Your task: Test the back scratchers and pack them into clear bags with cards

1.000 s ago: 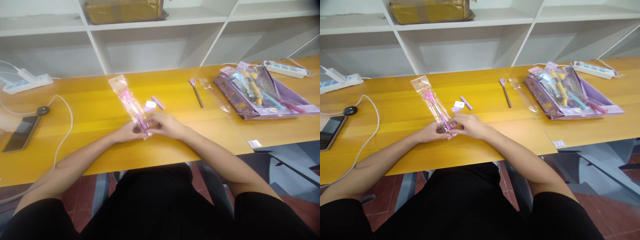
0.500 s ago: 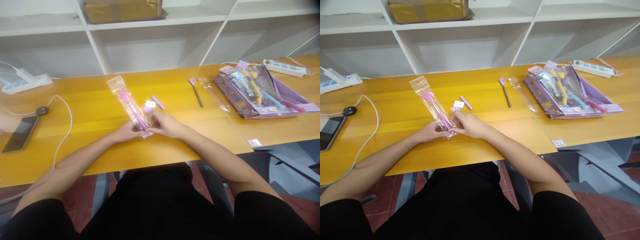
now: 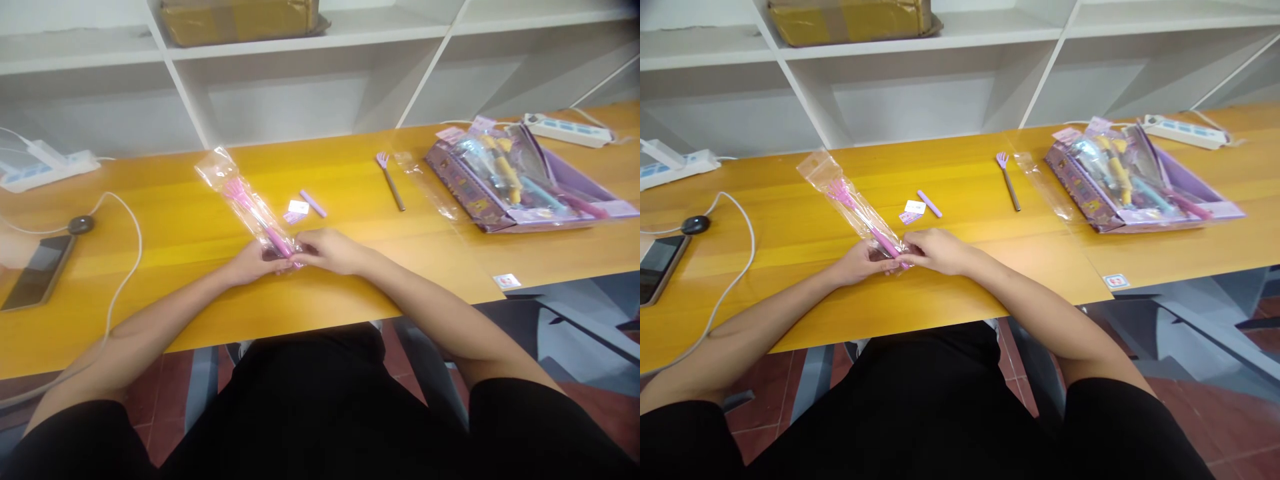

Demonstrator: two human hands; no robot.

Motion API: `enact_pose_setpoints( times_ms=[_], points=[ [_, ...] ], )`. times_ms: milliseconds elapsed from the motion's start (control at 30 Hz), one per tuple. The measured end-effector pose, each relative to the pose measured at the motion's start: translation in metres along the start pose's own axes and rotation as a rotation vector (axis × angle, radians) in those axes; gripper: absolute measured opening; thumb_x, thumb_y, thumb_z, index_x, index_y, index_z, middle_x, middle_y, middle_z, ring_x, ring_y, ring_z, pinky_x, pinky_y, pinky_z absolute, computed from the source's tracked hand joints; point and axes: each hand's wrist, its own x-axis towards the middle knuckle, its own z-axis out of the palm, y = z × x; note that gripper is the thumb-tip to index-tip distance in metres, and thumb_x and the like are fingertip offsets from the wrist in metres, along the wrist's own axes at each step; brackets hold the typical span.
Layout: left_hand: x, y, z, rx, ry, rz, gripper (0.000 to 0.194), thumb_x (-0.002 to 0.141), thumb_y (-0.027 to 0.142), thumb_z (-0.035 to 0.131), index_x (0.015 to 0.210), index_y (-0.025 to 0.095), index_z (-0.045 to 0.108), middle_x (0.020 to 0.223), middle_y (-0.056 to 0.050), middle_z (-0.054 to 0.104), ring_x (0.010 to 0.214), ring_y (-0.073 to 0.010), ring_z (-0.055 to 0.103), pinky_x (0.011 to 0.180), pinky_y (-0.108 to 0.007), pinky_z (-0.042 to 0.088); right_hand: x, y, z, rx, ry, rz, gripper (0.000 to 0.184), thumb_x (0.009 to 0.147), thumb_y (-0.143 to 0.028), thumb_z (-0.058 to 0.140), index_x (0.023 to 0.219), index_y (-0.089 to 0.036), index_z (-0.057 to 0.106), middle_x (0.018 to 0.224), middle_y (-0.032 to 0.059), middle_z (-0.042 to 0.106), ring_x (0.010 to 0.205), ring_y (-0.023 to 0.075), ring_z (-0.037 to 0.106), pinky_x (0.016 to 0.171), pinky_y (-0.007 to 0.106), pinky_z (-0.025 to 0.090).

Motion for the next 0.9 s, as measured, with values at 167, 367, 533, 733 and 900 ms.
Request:
enact_pose_setpoints(
  times_ms=[167, 367, 533, 733, 900],
  points=[
    [-0.0001, 0.0012, 0.0021, 0.003, 0.019, 0.012, 0.049, 0.091, 0.062, 0.093, 0.103, 0.015, 0.084, 0.086, -0.007, 0.078, 0.075, -0.0165, 0.067, 0.071, -0.028, 0.055, 0.0008, 0.0001, 0.0029, 0.097, -0.059, -0.009, 0.060, 0.114, -0.075, 0.063, 0.101, -0.017, 0.073, 0.083, 0.0025, 0.070, 0.072, 0.0146, 0.055, 0.070, 0.028, 0.038],
    [-0.0002, -0.0010, 0.0031, 0.022, 0.046, 0.011, 0.051, 0.088, 0.062, 0.096, 0.098, 0.015, 0.083, 0.083, -0.007, 0.078, 0.073, -0.0174, 0.069, 0.070, -0.029, 0.057, 0.0032, 0.0058, 0.0070, 0.192, -0.093, -0.006, 0.058, 0.117, -0.069, 0.061, 0.104, -0.016, 0.079, 0.088, 0.0036, 0.077, 0.076, 0.0144, 0.063, 0.072, 0.026, 0.044],
    [0.0003, -0.0035, 0.0016, 0.072, 0.020, 0.006, 0.051, 0.090, 0.063, 0.094, 0.105, 0.015, 0.086, 0.089, -0.008, 0.082, 0.072, -0.0174, 0.070, 0.069, -0.029, 0.058, 0.0049, 0.0084, 0.0067, 0.259, -0.118, -0.012, 0.054, 0.116, -0.064, 0.063, 0.103, -0.014, 0.080, 0.094, 0.0052, 0.080, 0.079, 0.0140, 0.067, 0.077, 0.026, 0.047],
    [-0.0005, -0.0055, -0.0008, 0.146, -0.016, 0.008, 0.049, 0.095, 0.064, 0.088, 0.102, 0.016, 0.089, 0.082, -0.007, 0.080, 0.071, -0.0179, 0.070, 0.066, -0.027, 0.057, 0.0041, 0.0026, 0.0027, 0.311, -0.173, -0.008, 0.056, 0.116, -0.063, 0.062, 0.092, -0.014, 0.075, 0.077, 0.0005, 0.069, 0.069, 0.0110, 0.058, 0.069, 0.024, 0.043],
    [-0.0026, -0.0043, -0.0007, 0.167, -0.008, 0.009, 0.047, 0.093, 0.064, 0.089, 0.101, 0.018, 0.089, 0.082, -0.006, 0.081, 0.074, -0.0194, 0.071, 0.067, -0.027, 0.055, 0.0020, 0.0018, 0.0000, 0.347, -0.246, 0.022, 0.060, 0.116, -0.067, 0.062, 0.097, -0.013, 0.077, 0.072, -0.0009, 0.065, 0.063, 0.0106, 0.058, 0.064, 0.023, 0.043]
  ],
)
